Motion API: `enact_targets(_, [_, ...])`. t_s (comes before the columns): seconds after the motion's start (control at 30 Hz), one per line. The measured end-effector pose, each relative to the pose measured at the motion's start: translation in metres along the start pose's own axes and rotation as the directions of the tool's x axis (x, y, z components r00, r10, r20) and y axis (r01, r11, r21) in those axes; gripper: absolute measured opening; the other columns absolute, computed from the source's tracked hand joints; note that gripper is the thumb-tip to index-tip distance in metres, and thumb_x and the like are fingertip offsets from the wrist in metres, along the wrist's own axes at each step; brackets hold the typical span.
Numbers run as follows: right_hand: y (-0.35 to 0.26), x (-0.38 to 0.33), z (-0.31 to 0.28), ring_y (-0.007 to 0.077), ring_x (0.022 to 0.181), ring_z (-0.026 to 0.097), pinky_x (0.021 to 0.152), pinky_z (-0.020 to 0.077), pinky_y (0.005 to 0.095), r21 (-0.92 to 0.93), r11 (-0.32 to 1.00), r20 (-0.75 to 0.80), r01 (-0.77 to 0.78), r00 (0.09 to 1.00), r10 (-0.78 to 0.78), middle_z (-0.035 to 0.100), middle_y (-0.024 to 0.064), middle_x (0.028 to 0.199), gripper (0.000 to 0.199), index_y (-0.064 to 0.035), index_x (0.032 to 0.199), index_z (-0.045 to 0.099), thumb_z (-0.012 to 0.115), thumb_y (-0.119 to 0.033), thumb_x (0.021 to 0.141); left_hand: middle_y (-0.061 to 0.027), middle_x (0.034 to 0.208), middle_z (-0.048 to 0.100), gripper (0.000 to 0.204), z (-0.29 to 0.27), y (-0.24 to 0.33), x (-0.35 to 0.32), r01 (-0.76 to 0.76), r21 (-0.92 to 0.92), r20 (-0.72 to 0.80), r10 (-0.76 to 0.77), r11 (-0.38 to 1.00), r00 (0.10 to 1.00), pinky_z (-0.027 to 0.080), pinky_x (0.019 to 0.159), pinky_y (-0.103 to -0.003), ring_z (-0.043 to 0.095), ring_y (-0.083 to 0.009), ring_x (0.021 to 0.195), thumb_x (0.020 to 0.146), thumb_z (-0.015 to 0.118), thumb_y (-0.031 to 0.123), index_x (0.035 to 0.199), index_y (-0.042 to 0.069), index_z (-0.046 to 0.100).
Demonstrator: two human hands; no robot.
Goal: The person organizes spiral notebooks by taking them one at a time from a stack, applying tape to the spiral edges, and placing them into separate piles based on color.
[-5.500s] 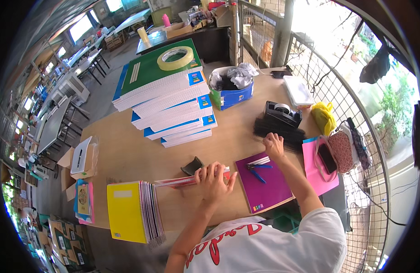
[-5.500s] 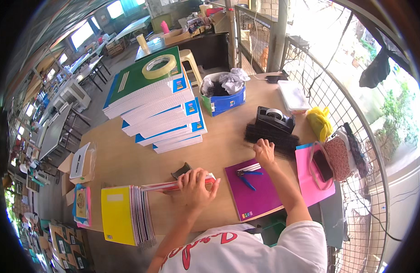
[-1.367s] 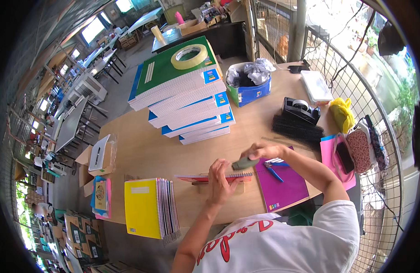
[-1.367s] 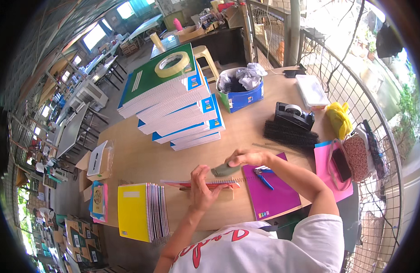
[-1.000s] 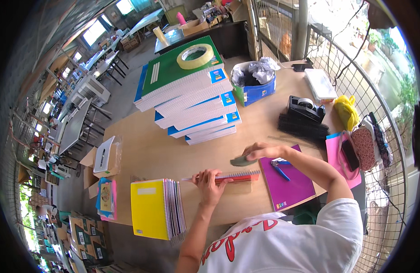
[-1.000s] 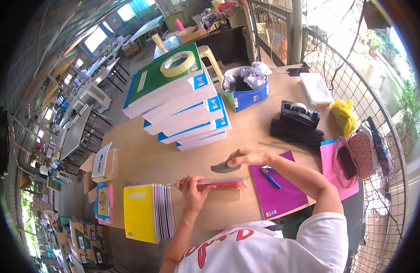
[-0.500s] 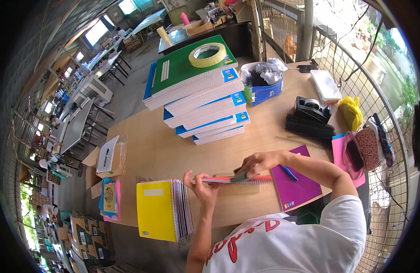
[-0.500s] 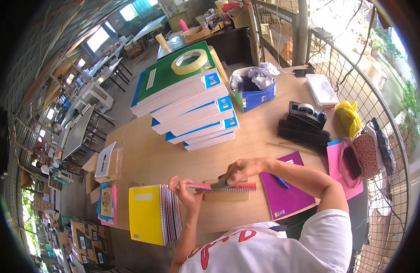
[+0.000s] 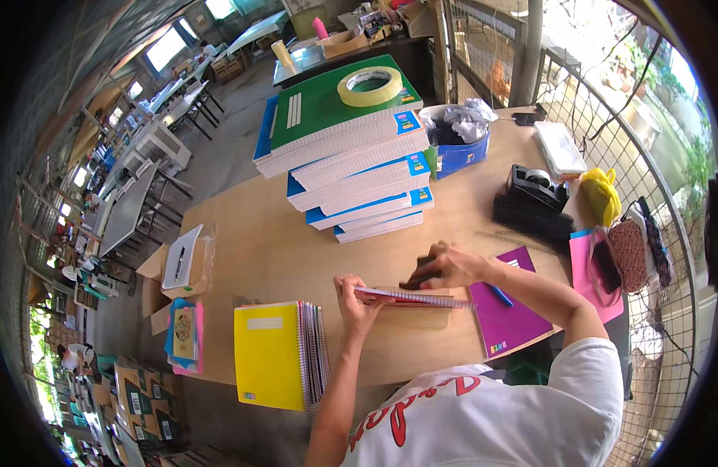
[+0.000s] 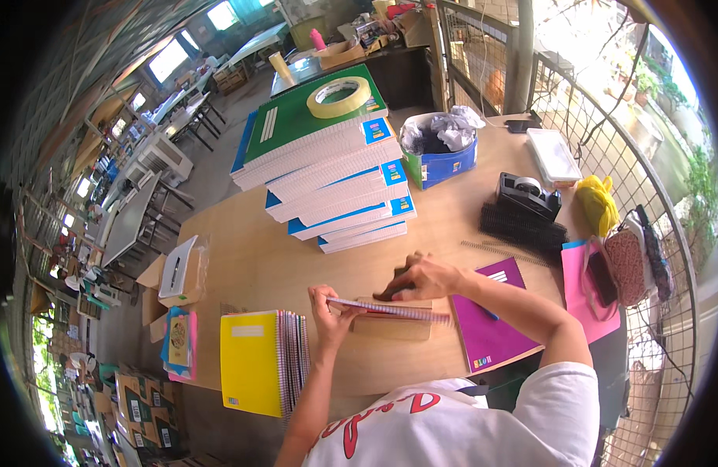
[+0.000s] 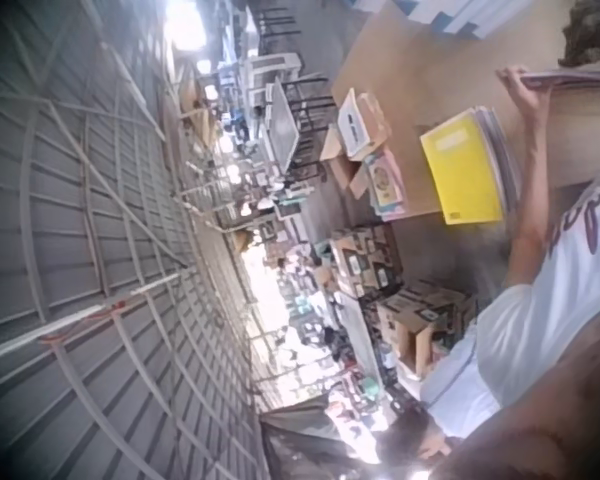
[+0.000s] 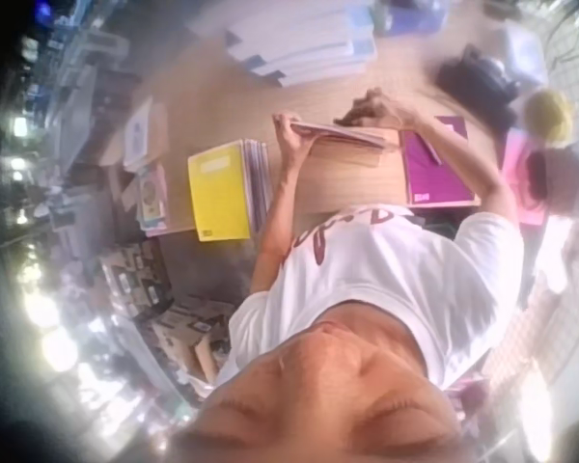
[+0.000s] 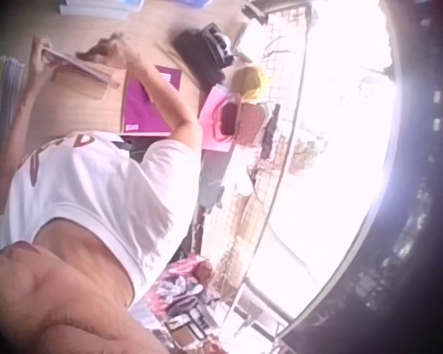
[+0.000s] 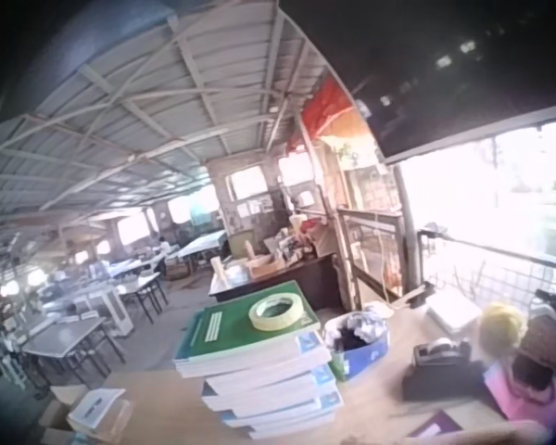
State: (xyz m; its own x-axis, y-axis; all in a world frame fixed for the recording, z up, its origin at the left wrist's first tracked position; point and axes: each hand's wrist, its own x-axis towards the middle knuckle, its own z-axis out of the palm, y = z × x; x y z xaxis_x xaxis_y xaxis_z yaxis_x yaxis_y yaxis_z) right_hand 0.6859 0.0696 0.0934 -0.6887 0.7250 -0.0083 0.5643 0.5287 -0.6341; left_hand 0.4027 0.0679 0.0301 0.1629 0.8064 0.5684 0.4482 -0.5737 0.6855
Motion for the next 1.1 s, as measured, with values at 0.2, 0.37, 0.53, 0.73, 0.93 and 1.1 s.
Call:
enact_targets(0.2, [0.005,0.023,0.001,0.0305,0.108,0.06,0.096,0.0466,0.0409,0.125,0.992,0.005,0.025,1.0,-0.026,0.068,0.0173,0.116,0.052,-0.0014,0.123,0.068,0.056,-0.044,0.095,-0.0109,0.092,0.045,0.075,0.001,-0.001,0.002,0.003,-0.009,0.007,-0.003,1.0,1.0,0.042,0.075,-0.045,0.046,-0.0306,0.086,0.062,0.088,0.055,0.099,0.004,0.047])
enact_targets(0.37, [0.003,0.033,0.013,0.0314,0.111,0.06,0.099,0.0454,0.043,0.647,0.756,-0.085,0.1,0.995,-0.059,0.068,0.0173,0.117,0.058,-0.0008,0.121,0.068,0.056,-0.051,0.095,-0.0119,0.098,0.046,0.08,0.001,-0.008,0.003,0.027,-0.031,0.024,-0.027,0.999,0.999,0.043,0.077,-0.044,0.047,-0.0297,0.088,0.061,0.088,0.055,0.105,0.003,0.046])
enact_targets(0.53, [0.005,0.044,0.015,0.0313,0.107,0.06,0.097,0.046,0.0408,0.512,0.853,0.0,-0.103,0.993,0.119,0.067,0.0149,0.114,0.057,0.0014,0.119,0.067,0.055,-0.049,0.095,-0.0112,0.106,0.044,0.092,0.001,-0.007,0.0,0.074,-0.111,-0.002,-0.075,0.991,0.997,0.044,0.082,-0.039,0.049,-0.025,0.093,0.059,0.092,0.049,0.118,0.003,0.039])
enact_targets(0.73, [0.012,0.066,0.012,0.0325,0.1,0.061,0.093,0.0461,0.042,0.232,0.973,0.043,0.019,0.999,-0.03,0.069,0.0143,0.104,0.056,-0.0011,0.119,0.069,0.055,-0.05,0.095,-0.0108,0.11,0.041,0.099,0.001,-0.01,-0.005,0.134,-0.159,0.011,-0.134,0.978,0.991,0.043,0.088,-0.038,0.047,-0.0233,0.098,0.06,0.093,0.047,0.126,0.003,0.033])
enact_targets(0.93, [-0.002,0.081,0.007,0.0337,0.112,0.058,0.1,0.0427,0.0424,-0.113,0.993,0.256,-0.046,0.964,0.073,0.061,0.0172,0.121,0.062,0.006,0.117,0.067,0.051,-0.05,0.097,-0.01,0.114,0.038,0.093,-0.003,-0.012,-0.008,0.176,-0.312,0.035,-0.174,0.934,0.984,0.041,0.092,-0.038,0.045,-0.0215,0.102,0.069,0.092,0.037,0.129,0.004,0.03])
enact_targets(1.1, [0.006,0.085,0.019,0.0366,0.11,0.059,0.095,0.0462,0.0438,0.324,0.946,0.04,0.016,0.999,-0.031,0.067,0.0221,0.107,0.062,0.0019,0.116,0.07,0.049,-0.053,0.097,-0.0088,0.116,0.04,0.067,-0.003,-0.002,-0.003,0.311,-0.564,0.149,-0.276,0.765,0.95,0.043,0.095,-0.035,0.047,-0.019,0.106,0.084,0.078,0.011,0.13,0.007,0.03])
